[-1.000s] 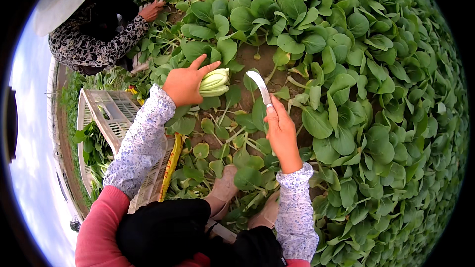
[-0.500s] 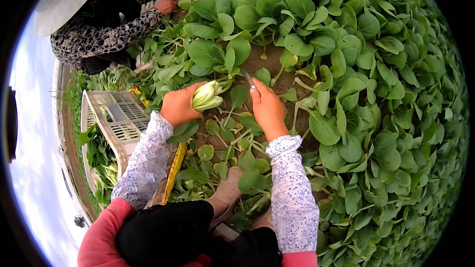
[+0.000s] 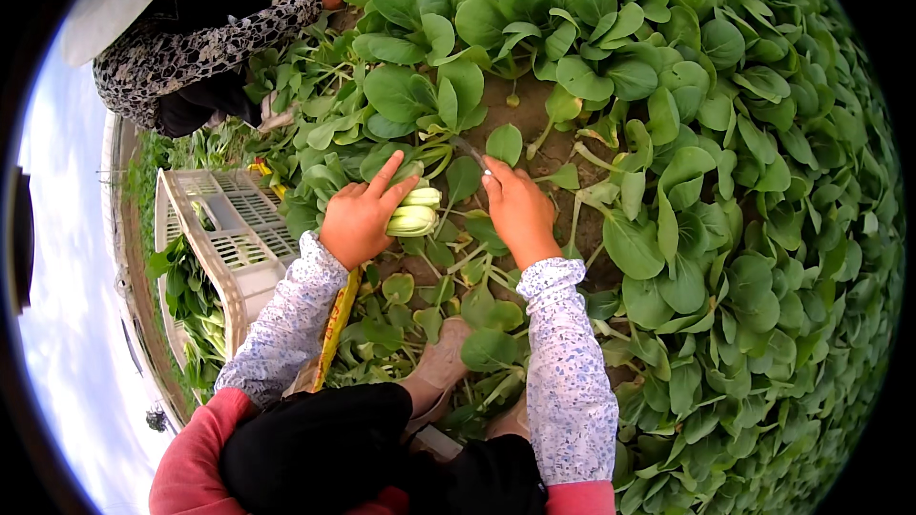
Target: The person sits on the ground in a field and uses a sickle to cut bunches of leafy green vegetables. They trim the stems and place the harvested vegetables into a white plastic basket.
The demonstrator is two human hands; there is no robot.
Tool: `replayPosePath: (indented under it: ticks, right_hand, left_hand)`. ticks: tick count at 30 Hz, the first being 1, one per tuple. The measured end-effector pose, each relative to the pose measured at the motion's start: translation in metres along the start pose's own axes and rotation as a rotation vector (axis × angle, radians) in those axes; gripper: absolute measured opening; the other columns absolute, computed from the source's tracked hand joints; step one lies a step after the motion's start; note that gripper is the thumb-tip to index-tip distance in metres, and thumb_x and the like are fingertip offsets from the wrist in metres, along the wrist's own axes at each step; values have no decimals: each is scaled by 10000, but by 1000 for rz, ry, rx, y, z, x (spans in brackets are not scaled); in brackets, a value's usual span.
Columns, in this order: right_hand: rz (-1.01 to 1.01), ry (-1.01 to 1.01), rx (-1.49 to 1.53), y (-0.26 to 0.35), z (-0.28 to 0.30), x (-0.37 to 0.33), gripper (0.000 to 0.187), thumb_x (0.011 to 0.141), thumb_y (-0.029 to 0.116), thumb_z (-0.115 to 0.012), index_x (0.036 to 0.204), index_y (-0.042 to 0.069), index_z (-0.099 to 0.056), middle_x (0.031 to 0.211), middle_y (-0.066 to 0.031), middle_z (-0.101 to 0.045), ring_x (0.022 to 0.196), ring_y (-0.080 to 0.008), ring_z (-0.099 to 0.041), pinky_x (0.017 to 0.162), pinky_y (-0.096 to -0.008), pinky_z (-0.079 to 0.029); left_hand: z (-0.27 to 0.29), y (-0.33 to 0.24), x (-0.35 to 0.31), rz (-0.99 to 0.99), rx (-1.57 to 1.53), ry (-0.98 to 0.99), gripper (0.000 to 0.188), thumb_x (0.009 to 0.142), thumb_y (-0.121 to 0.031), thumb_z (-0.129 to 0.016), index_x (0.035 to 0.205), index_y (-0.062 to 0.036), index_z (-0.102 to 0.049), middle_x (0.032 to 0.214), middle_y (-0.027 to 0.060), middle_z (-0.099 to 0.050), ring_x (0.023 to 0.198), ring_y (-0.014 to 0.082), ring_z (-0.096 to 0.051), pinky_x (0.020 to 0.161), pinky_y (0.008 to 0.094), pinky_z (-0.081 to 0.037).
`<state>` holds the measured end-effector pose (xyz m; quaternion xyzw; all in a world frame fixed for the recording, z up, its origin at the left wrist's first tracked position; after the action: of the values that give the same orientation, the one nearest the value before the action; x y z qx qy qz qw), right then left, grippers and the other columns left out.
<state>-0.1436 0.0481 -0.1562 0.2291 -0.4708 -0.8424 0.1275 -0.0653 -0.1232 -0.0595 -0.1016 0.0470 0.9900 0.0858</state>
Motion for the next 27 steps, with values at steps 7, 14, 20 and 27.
replayPosePath:
  ticks: [7, 14, 20, 27]
  right_hand:
    - [78, -52, -174, -9, -22, 17, 313, 916, 274, -514, 1193, 152, -596, 1019, -128, -638, 892, -327, -616, 748, -430, -495]
    - [68, 25, -271, -7, -18, -12, 309, 887, 242, -557, 1174, 141, -606, 999, -145, -638, 844, -341, -617, 733, -432, -500]
    - [-127, -19, 164, -29, 10, -55, 304, 894, 224, -547, 1167, 108, -614, 1012, -154, -653, 855, -318, -632, 745, -394, -493]
    - [-242, -66, 373, -57, 19, -102, 345, 924, 204, -549, 1230, 47, -566, 771, -39, -569, 616, -95, -502, 562, -254, -418]
  left_hand:
    - [-8, 4, 4, 57, 8, 36, 742, 516, -47, -712, 1221, -219, -559, 1436, 221, -324, 689, 287, -634, 670, 362, -528]
    - [-2, 20, 0, 139, -14, 72, 664, 574, -99, -712, 1204, -236, -551, 1380, 268, -383, 665, 318, -640, 668, 364, -530]
    - [14, -6, -23, -26, -93, -11, 668, 573, -120, -735, 1210, -158, -541, 1236, 143, -567, 794, 281, -644, 736, 367, -512]
    - [54, -50, -30, -89, -425, 129, 692, 551, -163, -744, 1212, -155, -540, 1336, 121, -503, 795, 303, -654, 685, 385, -524]
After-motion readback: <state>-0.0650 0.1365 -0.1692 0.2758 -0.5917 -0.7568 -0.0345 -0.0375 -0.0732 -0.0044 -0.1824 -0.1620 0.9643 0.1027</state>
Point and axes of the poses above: each hand's wrist, its own x-axis towards the middle knuckle, its own z-axis out of the back of the hand, y = z × x, the point moved 5 cm from there along x, towards the middle knuckle
